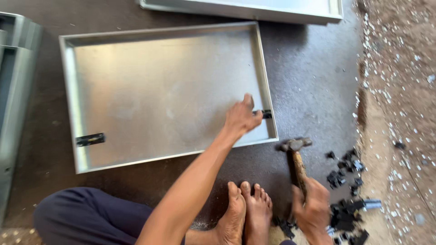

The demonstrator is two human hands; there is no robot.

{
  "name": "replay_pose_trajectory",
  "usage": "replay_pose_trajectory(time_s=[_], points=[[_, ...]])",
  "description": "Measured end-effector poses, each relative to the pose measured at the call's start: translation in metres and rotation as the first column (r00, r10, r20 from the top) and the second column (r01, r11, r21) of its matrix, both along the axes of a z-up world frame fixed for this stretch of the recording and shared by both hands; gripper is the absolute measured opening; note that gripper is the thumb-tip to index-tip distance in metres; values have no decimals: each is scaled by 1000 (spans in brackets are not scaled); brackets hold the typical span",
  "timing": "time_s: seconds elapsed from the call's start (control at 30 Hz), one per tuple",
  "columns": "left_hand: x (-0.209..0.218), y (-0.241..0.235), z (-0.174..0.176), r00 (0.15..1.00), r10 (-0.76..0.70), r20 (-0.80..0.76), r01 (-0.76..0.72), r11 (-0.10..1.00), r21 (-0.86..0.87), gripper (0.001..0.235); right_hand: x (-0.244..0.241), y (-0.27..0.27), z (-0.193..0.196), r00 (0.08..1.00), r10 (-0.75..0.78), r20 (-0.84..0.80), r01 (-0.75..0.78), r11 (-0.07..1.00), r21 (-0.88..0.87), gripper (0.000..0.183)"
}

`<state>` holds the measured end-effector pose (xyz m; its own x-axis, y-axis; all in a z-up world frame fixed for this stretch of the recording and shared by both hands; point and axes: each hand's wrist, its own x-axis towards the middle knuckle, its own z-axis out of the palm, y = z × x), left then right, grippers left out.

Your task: The person positions small black brackets on the rim of a metal tray and secures them by tapping them into place with a hammer. They then lift the completed tray and place it onto a stack of similar trays.

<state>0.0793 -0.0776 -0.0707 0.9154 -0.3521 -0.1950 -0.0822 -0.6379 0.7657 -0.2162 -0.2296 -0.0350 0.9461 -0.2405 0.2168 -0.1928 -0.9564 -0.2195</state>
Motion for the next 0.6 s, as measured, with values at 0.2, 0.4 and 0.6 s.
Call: replay_pose_trajectory(time_s=[0.2,0.4,0.6], points=[[-131,118,31,712,188,-677,-503,809,-305,34,152,54,4,876,446,-182,-403,886,230,43],[-167,233,12,418,127,-900,-908,34,-417,39,234,97,67,667,567,-484,-487,823,293,44],[-176,213,45,523,454,-721,-847,185,-498,56,267,186,144,686,639,-348,-617,765,187,47]])
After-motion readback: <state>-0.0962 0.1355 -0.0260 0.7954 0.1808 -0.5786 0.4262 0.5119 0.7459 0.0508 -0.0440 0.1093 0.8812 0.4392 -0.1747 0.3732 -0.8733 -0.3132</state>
